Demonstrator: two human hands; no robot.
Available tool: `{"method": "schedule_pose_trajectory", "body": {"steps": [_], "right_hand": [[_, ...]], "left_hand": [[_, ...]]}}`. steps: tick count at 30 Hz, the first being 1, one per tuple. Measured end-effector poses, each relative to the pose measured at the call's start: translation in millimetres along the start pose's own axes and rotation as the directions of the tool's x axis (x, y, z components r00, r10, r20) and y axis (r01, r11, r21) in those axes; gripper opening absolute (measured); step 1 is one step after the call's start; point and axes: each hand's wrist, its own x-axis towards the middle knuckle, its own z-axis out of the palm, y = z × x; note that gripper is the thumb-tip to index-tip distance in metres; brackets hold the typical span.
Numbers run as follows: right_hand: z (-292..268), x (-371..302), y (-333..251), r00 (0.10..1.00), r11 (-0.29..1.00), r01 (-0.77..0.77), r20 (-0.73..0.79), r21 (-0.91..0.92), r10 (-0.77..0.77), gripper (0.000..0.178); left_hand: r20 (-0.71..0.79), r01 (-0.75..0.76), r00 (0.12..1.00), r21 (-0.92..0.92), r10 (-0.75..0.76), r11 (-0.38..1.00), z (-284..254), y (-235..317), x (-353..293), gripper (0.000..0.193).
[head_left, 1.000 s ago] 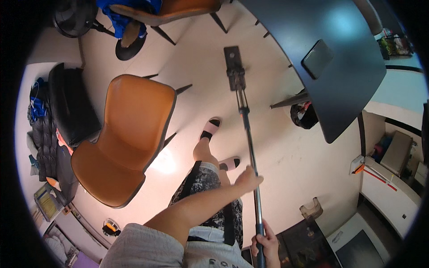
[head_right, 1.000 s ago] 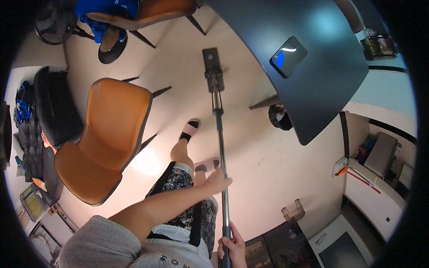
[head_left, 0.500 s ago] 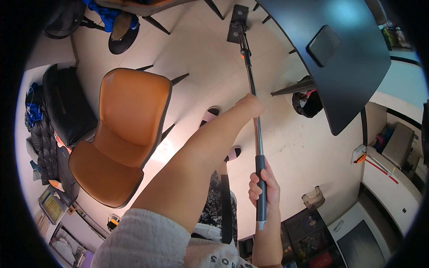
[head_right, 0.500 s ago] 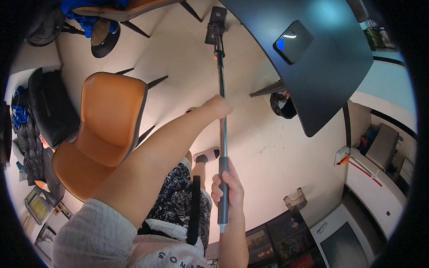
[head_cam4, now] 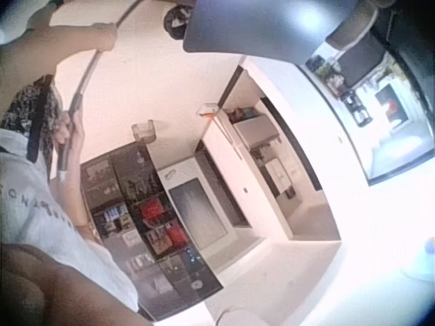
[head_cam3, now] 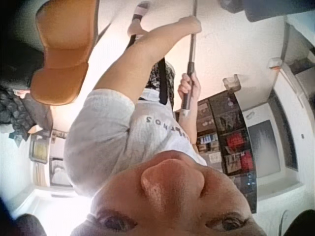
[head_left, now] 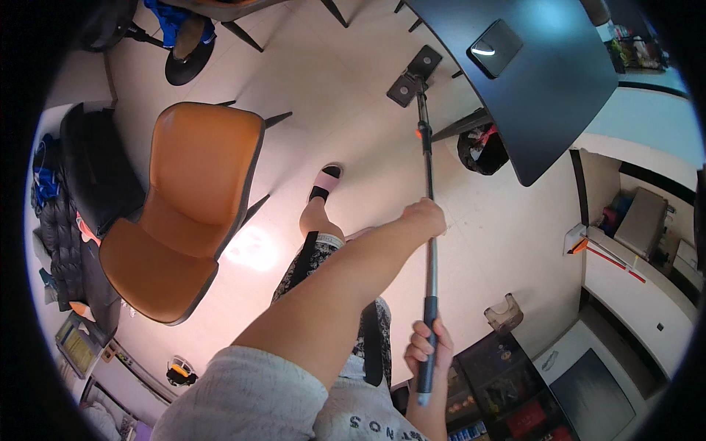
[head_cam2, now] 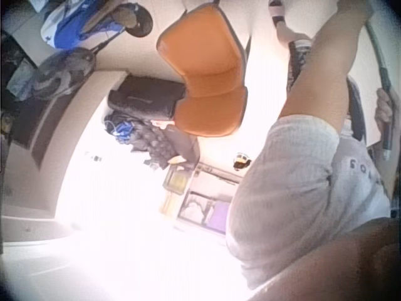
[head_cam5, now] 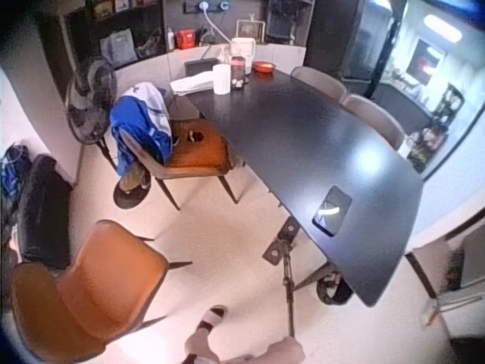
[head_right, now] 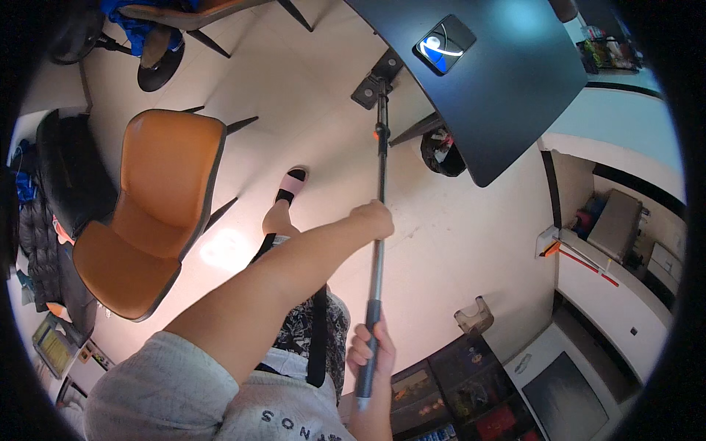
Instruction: The person uses a flat mop to clean the tiled floor in a living and dining area. They systematically move the mop back and forth across the open floor space and around furniture, including a dining table and chairs, to cover the entire visible area.
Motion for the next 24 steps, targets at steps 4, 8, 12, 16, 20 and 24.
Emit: {"method": "schedule_pose_trajectory", "body": {"steps": [4,8,12,16,20,24], "right_hand": [[-15.3,-3.0,36.2,0.993,0.975,-0.112,-0.007,0.191,0.115,0.032],[-39.4,-50.8,44.8,0.956,0.904,-0.285,0.158,0.319,0.245,0.033],[-114.3,-114.0,26.7,0.974,0.887,-0.226,0.074,0.402,0.215,0.033],[-131.8,-173.0,0.1,0.989,0.980,-0.145,-0.004,0.138,0.147,0.044],[-131.4,-170.5,-3.6,0.984,0.954,-0.179,-0.036,-0.239,0.175,0.062],[-128.7,-125.1,3.4,0.989,0.976,-0.146,0.004,-0.162,0.148,0.059]], "left_hand": [[0.006,0.069,0.997,0.334,-0.075,0.940,-7.2,-3.4,-29.8,0.031],[0.091,0.044,0.990,0.524,-0.107,0.850,70.6,-37.8,-0.7,0.022],[0.287,-0.346,0.937,0.688,0.198,0.638,125.4,-37.7,-68.3,0.023],[0.159,-0.051,0.986,0.017,0.047,0.999,182.0,-57.8,-118.8,0.052],[-0.010,-0.055,0.998,-0.162,0.054,0.985,192.2,-70.6,-133.6,0.058],[-0.098,-0.100,0.991,-0.107,0.090,0.989,148.0,-64.5,-114.9,0.058]]}}
